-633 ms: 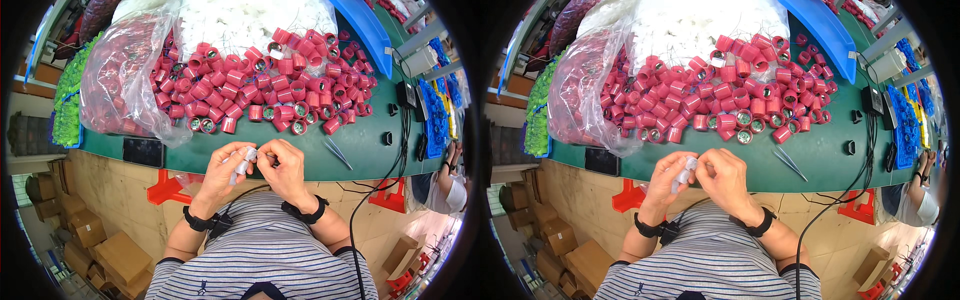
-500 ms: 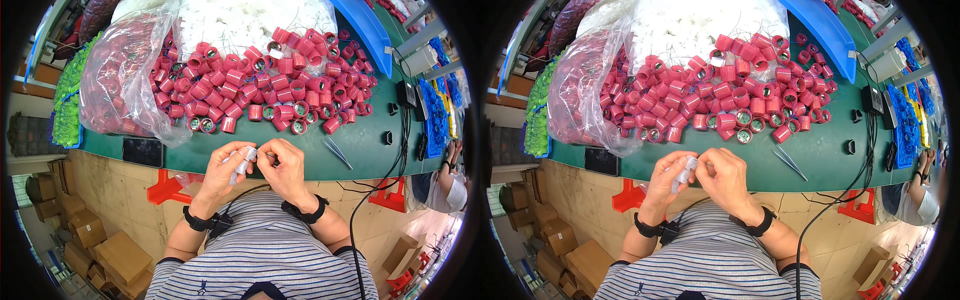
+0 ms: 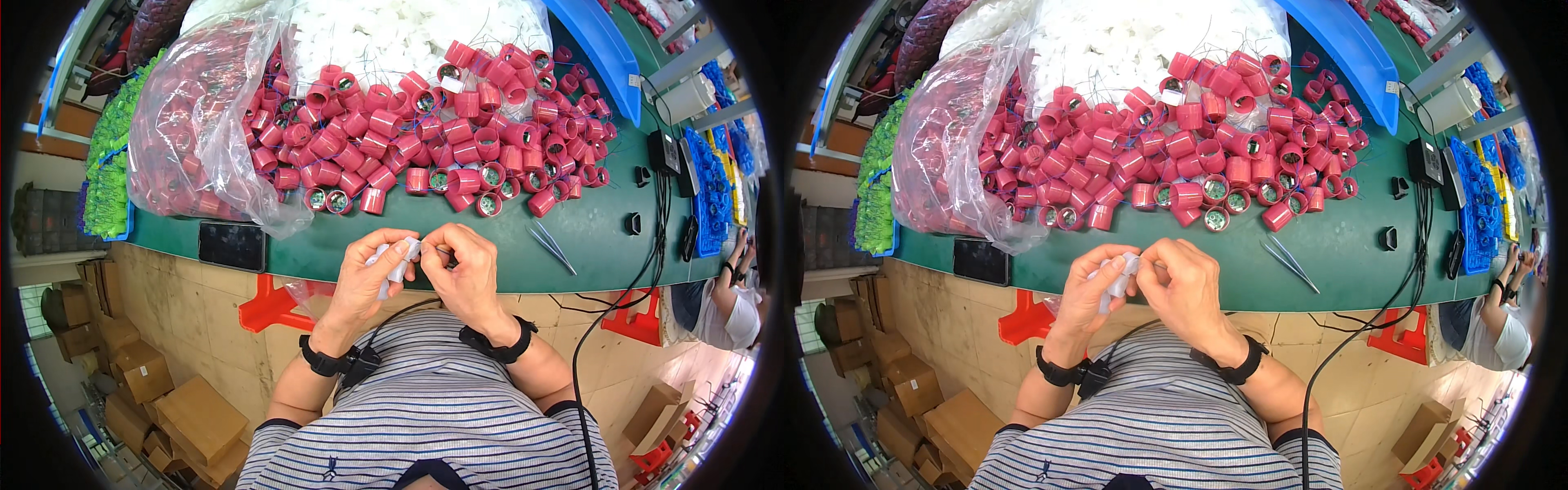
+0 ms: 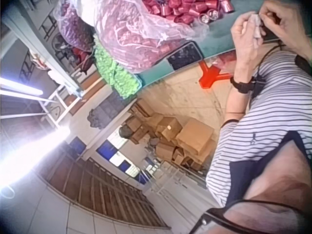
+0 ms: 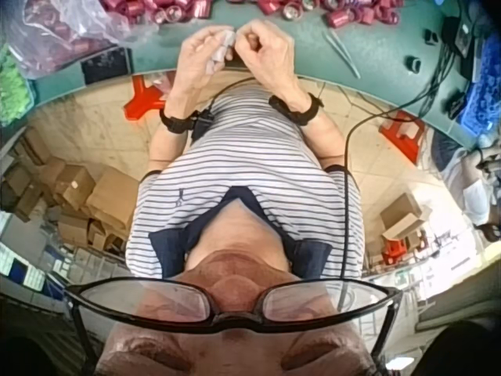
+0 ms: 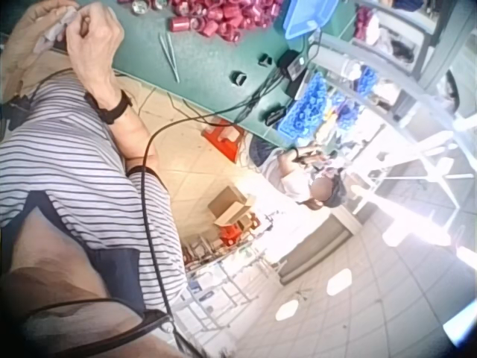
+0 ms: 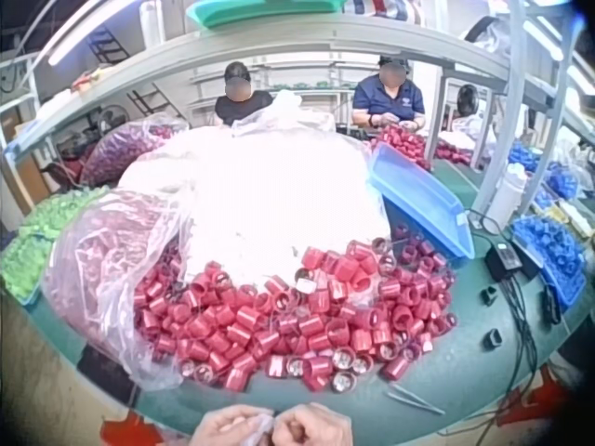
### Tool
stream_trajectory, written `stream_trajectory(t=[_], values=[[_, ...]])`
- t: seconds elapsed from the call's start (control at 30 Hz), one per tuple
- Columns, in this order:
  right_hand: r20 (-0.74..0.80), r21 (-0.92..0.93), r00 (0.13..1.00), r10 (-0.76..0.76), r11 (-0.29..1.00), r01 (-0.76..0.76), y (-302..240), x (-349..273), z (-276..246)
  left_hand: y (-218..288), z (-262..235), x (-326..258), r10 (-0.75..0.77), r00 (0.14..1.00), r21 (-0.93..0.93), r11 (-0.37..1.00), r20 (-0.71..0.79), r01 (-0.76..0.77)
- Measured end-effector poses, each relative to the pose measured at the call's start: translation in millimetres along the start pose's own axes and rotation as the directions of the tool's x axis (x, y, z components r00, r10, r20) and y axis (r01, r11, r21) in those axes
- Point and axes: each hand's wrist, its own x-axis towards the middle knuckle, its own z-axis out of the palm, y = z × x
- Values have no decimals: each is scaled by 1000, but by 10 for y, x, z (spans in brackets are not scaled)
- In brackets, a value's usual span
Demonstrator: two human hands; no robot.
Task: Assembling small electrical or plastic components into pink housing units at a workbench.
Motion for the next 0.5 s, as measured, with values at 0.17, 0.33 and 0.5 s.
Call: stream_trajectory(t=[0.17,0.33,0.5], values=[[-23,-49,999,-46,998,44,22,-15,40,-7,54,-17,80,995,184,981,-54,-69],[-12,8,1000,-13,1000,13,13,-52,2,-31,85,-20,187,979,317,936,-86,-151],[-25,33,999,47,998,-46,80,-124,-71,34,179,-55,181,971,298,946,-158,-128]])
